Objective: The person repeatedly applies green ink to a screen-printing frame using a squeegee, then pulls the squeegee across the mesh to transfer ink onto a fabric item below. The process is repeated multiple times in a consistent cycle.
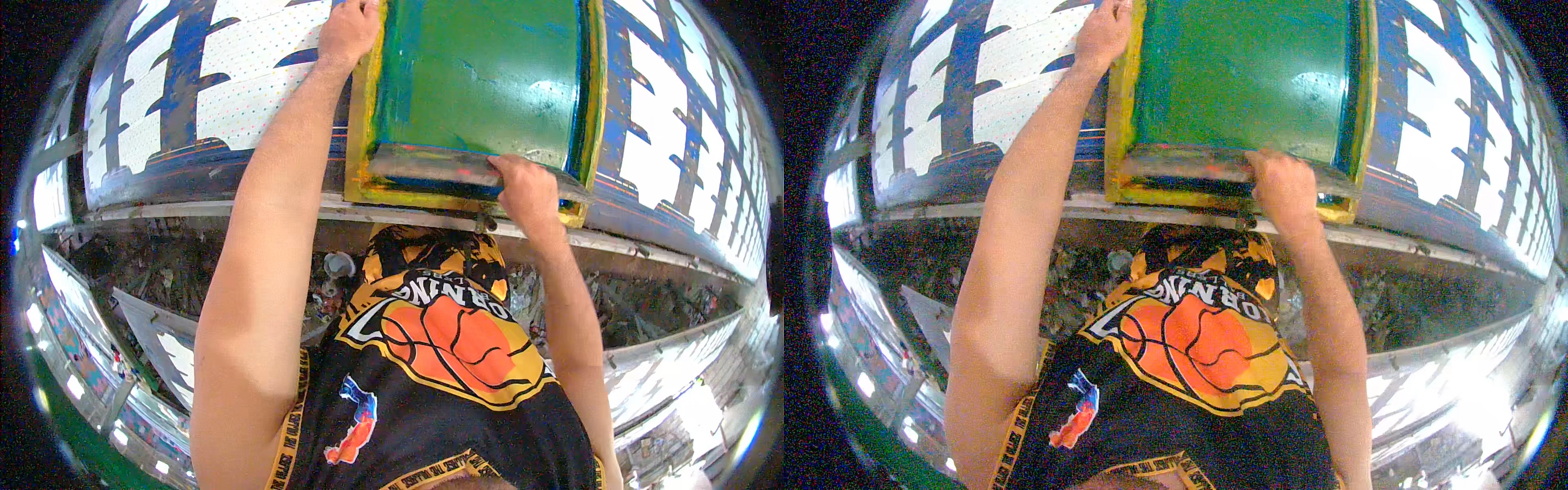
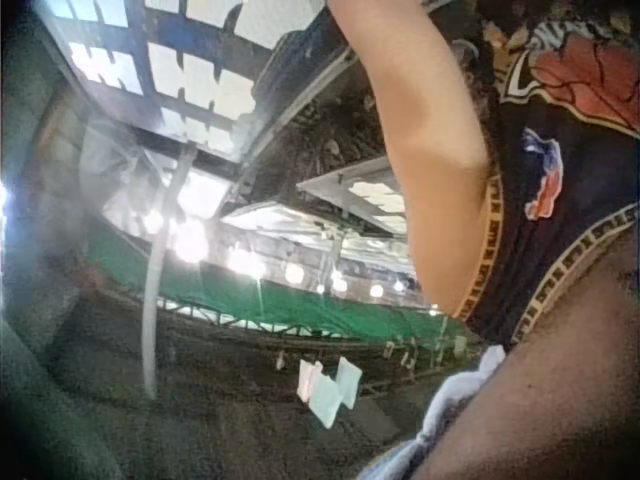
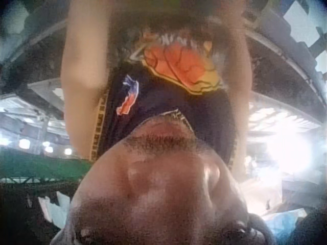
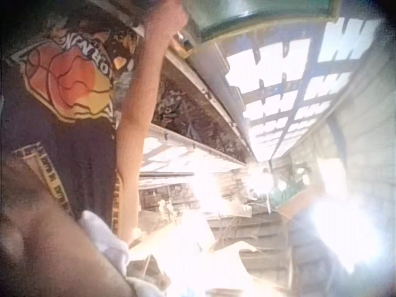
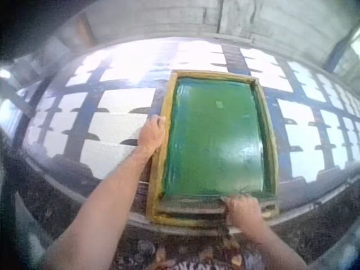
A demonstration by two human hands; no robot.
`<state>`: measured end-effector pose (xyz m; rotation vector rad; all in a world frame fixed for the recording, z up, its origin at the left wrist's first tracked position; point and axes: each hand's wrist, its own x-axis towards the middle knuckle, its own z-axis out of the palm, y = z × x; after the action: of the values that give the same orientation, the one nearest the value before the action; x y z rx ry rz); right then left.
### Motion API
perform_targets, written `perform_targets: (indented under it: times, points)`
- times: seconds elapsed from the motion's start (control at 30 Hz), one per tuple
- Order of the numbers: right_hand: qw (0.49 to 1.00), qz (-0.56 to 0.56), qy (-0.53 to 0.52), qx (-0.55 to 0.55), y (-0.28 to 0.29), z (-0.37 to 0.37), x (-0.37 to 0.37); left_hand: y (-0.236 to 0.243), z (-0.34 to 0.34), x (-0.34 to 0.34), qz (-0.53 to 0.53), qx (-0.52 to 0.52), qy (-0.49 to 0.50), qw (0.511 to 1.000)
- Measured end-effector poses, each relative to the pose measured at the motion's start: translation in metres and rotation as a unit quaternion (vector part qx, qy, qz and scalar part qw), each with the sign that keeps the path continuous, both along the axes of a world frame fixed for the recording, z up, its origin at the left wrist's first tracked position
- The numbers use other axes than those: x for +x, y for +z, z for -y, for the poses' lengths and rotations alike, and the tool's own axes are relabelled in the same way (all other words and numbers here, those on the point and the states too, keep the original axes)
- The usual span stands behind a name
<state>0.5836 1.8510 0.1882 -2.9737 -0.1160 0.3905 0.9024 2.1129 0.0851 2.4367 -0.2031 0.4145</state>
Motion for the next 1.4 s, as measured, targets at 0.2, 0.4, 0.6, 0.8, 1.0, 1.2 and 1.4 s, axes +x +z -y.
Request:
perform_targets:
  times: [0.2, 0.4, 0.6, 0.8, 1.0, 1.2, 1.4]
  points:
    - [0.999, 0.038, -0.004, -0.003, 0.005, -0.005, -0.015, 0.012, 0.001, -0.005, -0.042, -0.004, -0.005, 0.999]
    - [1.0, 0.0, 0.008, -0.006, 0.011, -0.003, -0.021, 0.003, -0.003, -0.003, -0.054, 0.008, 0.011, 0.998]
    - [0.993, 0.049, 0.042, 0.094, 0.007, -0.001, -0.056, -0.009, -0.015, 0.013, -0.067, 0.08, 0.001, 0.995]
    - [0.96, -0.009, -0.068, 0.27, 0.031, 0.069, -0.079, -0.002, -0.014, 0.008, -0.09, 0.096, 0.018, 0.991]
    - [0.957, 0.107, -0.202, 0.176, 0.005, 0.195, -0.073, 0.012, -0.009, 0.001, -0.119, 0.095, 0.037, 0.988]
    - [0.933, 0.072, -0.245, 0.252, -0.04, 0.231, -0.05, 0.015, -0.007, -0.001, -0.083, 0.079, 0.025, 0.993]
    - [0.951, 0.097, -0.22, 0.194, -0.037, 0.219, -0.02, 0.017, -0.007, -0.001, -0.103, 0.051, 0.015, 0.993]
